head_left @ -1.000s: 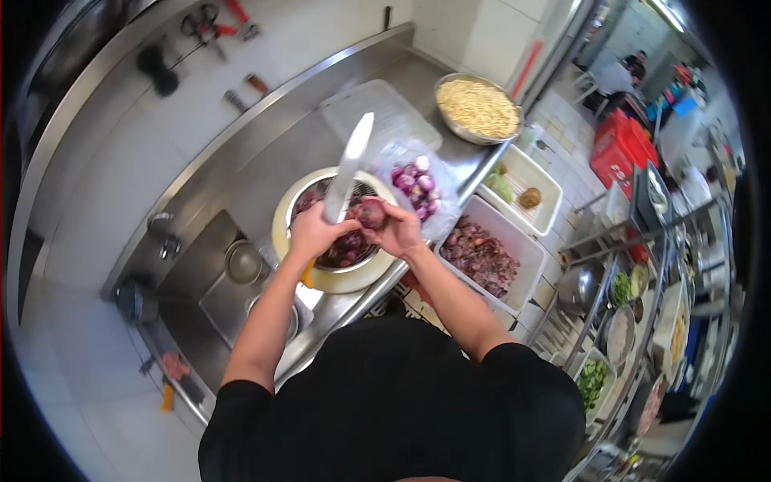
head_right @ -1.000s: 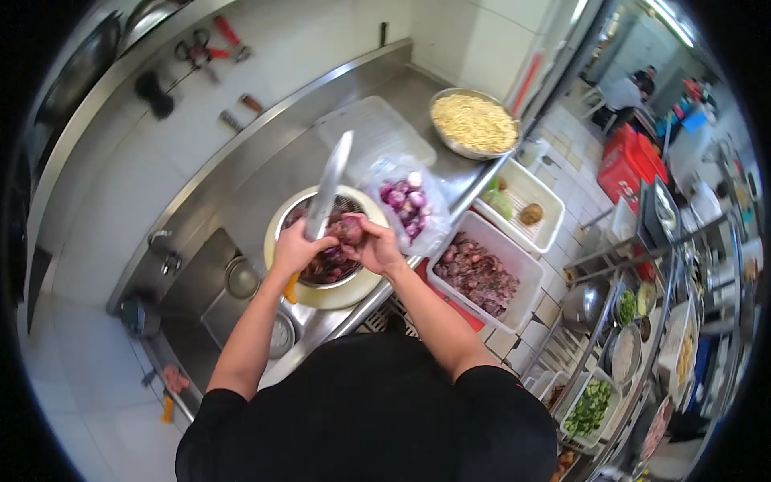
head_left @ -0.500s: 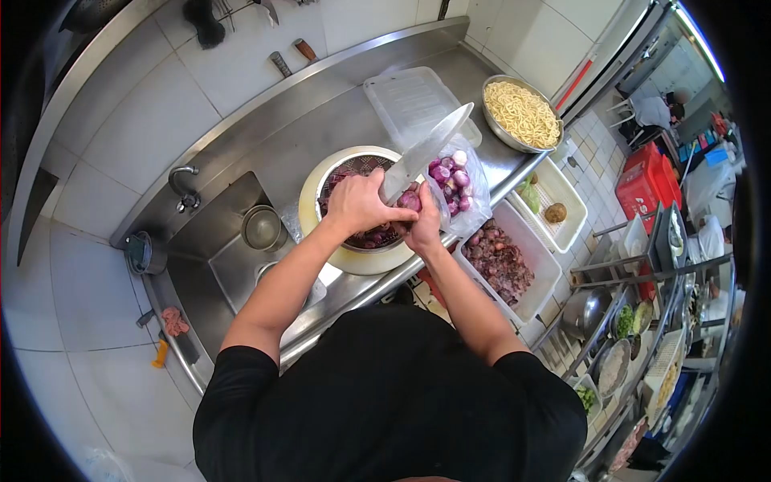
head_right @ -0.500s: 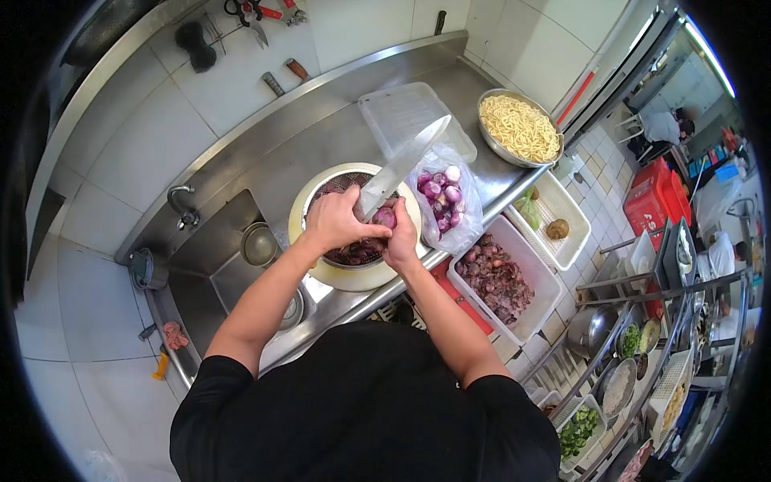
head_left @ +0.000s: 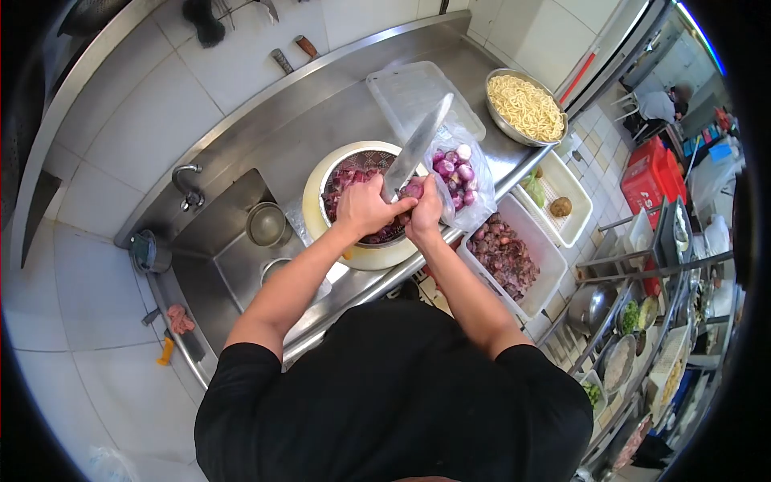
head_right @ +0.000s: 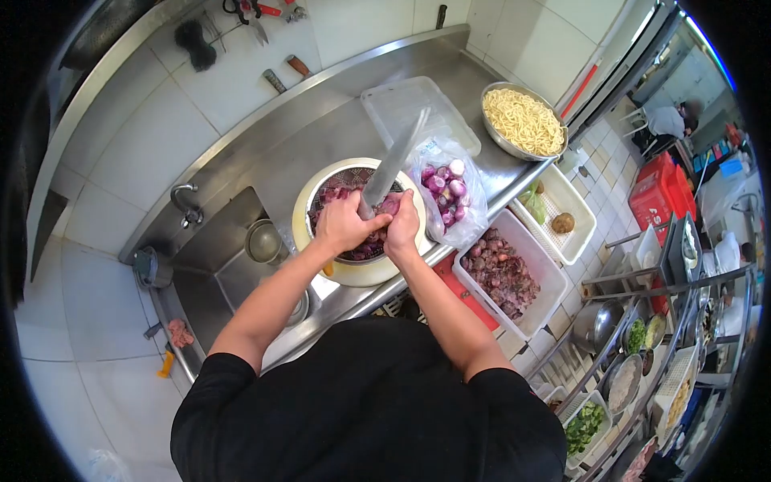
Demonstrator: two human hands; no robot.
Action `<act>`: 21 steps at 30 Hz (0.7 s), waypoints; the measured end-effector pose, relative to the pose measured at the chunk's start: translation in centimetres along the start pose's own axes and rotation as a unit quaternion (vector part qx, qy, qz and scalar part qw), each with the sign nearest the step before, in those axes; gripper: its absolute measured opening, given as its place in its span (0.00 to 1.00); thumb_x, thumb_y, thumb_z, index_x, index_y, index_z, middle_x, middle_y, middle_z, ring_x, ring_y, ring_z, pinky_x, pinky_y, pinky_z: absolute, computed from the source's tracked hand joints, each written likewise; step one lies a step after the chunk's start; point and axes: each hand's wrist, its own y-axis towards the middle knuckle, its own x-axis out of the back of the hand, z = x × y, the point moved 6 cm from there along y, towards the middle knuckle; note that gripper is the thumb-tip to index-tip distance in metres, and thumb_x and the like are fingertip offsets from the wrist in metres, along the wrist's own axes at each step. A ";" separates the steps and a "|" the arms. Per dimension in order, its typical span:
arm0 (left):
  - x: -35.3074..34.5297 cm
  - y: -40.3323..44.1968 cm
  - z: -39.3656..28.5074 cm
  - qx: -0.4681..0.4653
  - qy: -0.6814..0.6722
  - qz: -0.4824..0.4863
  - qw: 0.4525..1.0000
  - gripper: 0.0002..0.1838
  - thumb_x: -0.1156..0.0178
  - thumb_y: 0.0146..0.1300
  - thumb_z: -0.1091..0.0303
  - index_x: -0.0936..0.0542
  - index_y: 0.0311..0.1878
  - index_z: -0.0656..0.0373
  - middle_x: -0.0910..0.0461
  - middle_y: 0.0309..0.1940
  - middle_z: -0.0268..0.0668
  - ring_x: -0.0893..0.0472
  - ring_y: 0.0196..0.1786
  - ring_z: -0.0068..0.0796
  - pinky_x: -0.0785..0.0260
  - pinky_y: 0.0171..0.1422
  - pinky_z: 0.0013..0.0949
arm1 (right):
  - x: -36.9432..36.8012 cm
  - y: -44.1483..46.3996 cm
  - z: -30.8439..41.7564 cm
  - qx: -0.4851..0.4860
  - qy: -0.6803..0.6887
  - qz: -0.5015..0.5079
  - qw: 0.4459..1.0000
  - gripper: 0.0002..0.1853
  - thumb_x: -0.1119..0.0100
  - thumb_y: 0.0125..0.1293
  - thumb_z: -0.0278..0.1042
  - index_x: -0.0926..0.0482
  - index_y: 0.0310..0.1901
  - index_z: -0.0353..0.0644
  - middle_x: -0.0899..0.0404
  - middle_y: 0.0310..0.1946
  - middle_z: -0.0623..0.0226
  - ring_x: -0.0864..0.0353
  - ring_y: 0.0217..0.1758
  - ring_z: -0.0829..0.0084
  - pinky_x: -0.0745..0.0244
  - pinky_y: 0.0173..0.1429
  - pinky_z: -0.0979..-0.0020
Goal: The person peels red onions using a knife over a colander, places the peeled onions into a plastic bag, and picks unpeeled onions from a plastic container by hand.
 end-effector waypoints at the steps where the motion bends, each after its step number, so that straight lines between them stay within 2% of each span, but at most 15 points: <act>1: -0.5 -0.5 -0.2 0.005 -0.021 -0.010 1.000 0.45 0.36 0.52 0.21 0.21 0.36 0.65 0.17 0.22 0.50 0.15 0.30 0.57 0.23 0.38 0.53 | -0.2 0.1 0.1 0.053 0.001 -0.033 0.998 0.30 0.67 0.85 0.54 0.21 0.45 0.35 0.19 0.31 0.64 0.22 0.31 0.75 0.24 0.40 0.71; 2: -1.0 -0.8 -0.3 0.009 -0.042 -0.020 0.999 0.43 0.36 0.53 0.22 0.21 0.35 0.64 0.18 0.21 0.49 0.15 0.29 0.56 0.23 0.38 0.53 | -0.2 0.2 0.4 0.106 0.002 -0.067 0.992 0.30 0.68 0.85 0.53 0.21 0.45 0.35 0.18 0.32 0.64 0.22 0.33 0.74 0.24 0.43 0.70; 3: -1.0 -1.0 -0.6 0.012 -0.046 -0.025 0.999 0.42 0.36 0.55 0.23 0.22 0.34 0.64 0.18 0.21 0.48 0.15 0.29 0.56 0.23 0.38 0.53 | -0.2 -0.2 0.8 0.116 -0.021 -0.076 0.990 0.29 0.68 0.84 0.51 0.20 0.44 0.35 0.19 0.34 0.63 0.22 0.37 0.74 0.25 0.50 0.68; 6: -0.4 -0.6 -0.4 0.011 0.007 0.000 1.000 0.41 0.37 0.56 0.23 0.22 0.34 0.63 0.18 0.21 0.48 0.15 0.29 0.55 0.23 0.37 0.53 | -0.9 -1.0 1.7 0.111 -0.077 -0.058 0.989 0.29 0.67 0.84 0.51 0.20 0.43 0.36 0.19 0.33 0.64 0.22 0.36 0.73 0.24 0.49 0.67; 9: 0.1 -0.1 -0.1 -0.007 0.038 0.006 0.999 0.41 0.38 0.57 0.24 0.21 0.34 0.63 0.18 0.21 0.48 0.15 0.30 0.54 0.23 0.37 0.52 | -0.8 -0.2 0.1 -0.098 -0.072 0.021 0.992 0.28 0.67 0.84 0.50 0.21 0.41 0.35 0.20 0.33 0.65 0.22 0.36 0.73 0.25 0.50 0.66; 11: 0.2 -0.4 -0.5 0.002 0.017 -0.001 1.000 0.39 0.39 0.60 0.26 0.21 0.33 0.63 0.18 0.21 0.48 0.15 0.30 0.55 0.24 0.38 0.53 | -0.3 1.0 -0.8 -0.073 -0.039 0.002 0.997 0.28 0.67 0.84 0.50 0.21 0.41 0.37 0.20 0.32 0.65 0.22 0.36 0.72 0.25 0.49 0.66; 13: -1.0 -1.0 -0.3 0.019 -0.027 -0.023 0.999 0.38 0.40 0.61 0.27 0.21 0.32 0.63 0.18 0.22 0.49 0.15 0.30 0.56 0.24 0.38 0.54 | 1.1 2.7 -2.1 0.080 -0.078 -0.042 0.993 0.27 0.66 0.84 0.51 0.20 0.41 0.39 0.22 0.29 0.67 0.25 0.30 0.74 0.30 0.38 0.67; 14: -1.3 -1.1 -0.2 0.028 -0.050 -0.036 0.998 0.38 0.40 0.62 0.28 0.21 0.32 0.63 0.18 0.22 0.49 0.16 0.30 0.56 0.25 0.38 0.54 | 1.8 3.5 -3.0 0.218 -0.134 -0.073 0.964 0.27 0.65 0.84 0.52 0.20 0.42 0.41 0.24 0.26 0.70 0.28 0.23 0.75 0.35 0.27 0.69; 16: -1.2 -1.2 -0.3 0.025 -0.040 -0.029 0.998 0.37 0.40 0.63 0.29 0.21 0.32 0.63 0.18 0.22 0.52 0.16 0.30 0.59 0.25 0.39 0.55 | 0.9 2.6 -2.6 0.269 -0.138 -0.088 0.949 0.27 0.66 0.84 0.52 0.20 0.42 0.43 0.25 0.26 0.70 0.29 0.22 0.75 0.35 0.26 0.69; 18: -0.8 -1.1 0.1 0.012 -0.016 -0.007 1.000 0.36 0.41 0.64 0.30 0.21 0.32 0.63 0.18 0.23 0.54 0.16 0.30 0.60 0.26 0.39 0.56 | 0.3 1.4 -3.0 0.097 -0.037 -0.051 0.993 0.28 0.70 0.85 0.51 0.21 0.39 0.43 0.22 0.30 0.67 0.24 0.33 0.71 0.26 0.46 0.65; 19: -0.9 -1.1 0.4 0.014 -0.007 -0.017 1.000 0.36 0.41 0.66 0.31 0.22 0.31 0.63 0.18 0.23 0.55 0.17 0.30 0.60 0.26 0.39 0.56 | -0.6 0.8 -2.2 -0.061 -0.101 -0.029 0.993 0.29 0.70 0.85 0.51 0.21 0.39 0.41 0.22 0.30 0.66 0.24 0.34 0.70 0.26 0.47 0.65; 21: -1.3 -1.1 0.6 0.015 0.013 -0.033 0.999 0.34 0.42 0.68 0.34 0.22 0.31 0.64 0.19 0.24 0.57 0.17 0.30 0.62 0.27 0.39 0.57 | -1.1 1.1 -2.2 -0.099 -0.112 -0.027 0.988 0.30 0.70 0.85 0.53 0.21 0.38 0.42 0.23 0.27 0.68 0.25 0.28 0.71 0.27 0.38 0.68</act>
